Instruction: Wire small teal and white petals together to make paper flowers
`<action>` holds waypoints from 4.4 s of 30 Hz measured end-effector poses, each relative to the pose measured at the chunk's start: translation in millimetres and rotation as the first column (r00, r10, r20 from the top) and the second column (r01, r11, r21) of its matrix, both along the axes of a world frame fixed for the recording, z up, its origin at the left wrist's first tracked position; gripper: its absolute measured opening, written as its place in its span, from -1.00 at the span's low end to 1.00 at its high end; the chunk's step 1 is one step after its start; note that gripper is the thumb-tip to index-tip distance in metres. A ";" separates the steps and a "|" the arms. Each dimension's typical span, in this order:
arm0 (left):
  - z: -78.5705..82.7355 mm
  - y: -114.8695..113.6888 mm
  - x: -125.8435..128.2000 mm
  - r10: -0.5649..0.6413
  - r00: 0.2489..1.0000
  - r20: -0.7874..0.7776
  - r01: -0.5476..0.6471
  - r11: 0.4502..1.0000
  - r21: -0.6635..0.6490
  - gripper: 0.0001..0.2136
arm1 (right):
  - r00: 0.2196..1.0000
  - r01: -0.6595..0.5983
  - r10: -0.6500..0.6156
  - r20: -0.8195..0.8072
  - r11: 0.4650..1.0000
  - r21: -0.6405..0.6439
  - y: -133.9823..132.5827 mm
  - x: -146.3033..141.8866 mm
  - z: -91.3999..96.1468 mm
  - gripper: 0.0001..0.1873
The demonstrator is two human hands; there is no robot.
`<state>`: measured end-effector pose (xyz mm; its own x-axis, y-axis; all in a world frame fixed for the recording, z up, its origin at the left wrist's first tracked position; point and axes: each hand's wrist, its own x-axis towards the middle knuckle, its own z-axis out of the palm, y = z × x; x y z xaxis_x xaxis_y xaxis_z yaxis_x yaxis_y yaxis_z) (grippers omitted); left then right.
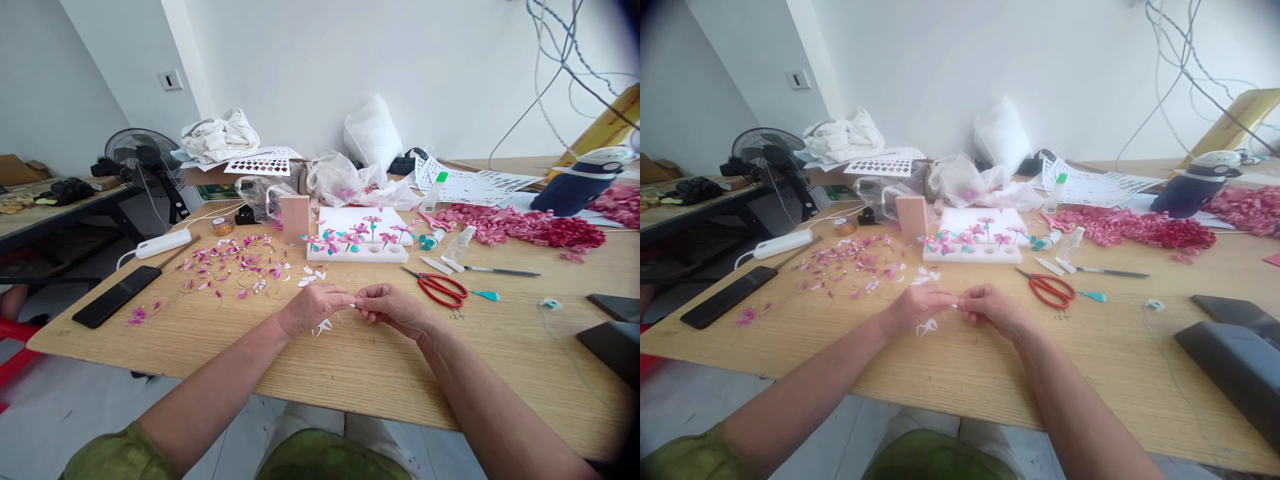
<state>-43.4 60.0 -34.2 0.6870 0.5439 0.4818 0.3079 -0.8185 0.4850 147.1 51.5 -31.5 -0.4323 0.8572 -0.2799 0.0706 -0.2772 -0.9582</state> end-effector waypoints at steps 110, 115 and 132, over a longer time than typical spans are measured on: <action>2.0 1.6 10.3 0.360 0.907 0.217 -0.041 0.589 -0.807 -0.90 | 0.883 -0.148 -0.136 0.450 0.829 0.539 2.1 -5.7 -3.0 -0.83; 2.0 1.2 9.7 0.371 0.901 0.225 -0.029 0.569 -0.822 -0.91 | 0.909 -0.085 -0.163 0.383 0.828 0.555 3.2 -4.5 -3.8 -0.85; -0.4 2.0 8.9 0.415 0.862 0.292 0.034 0.526 -0.850 -0.86 | 0.887 -0.047 -0.274 0.371 0.746 0.664 -0.4 -8.7 1.7 -0.88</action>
<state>-34.5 62.0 -34.7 0.3664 0.9291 -0.0501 -0.0083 0.0571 0.9983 138.4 51.1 -29.9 -0.2956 0.9279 0.2273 0.5156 0.3552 -0.7797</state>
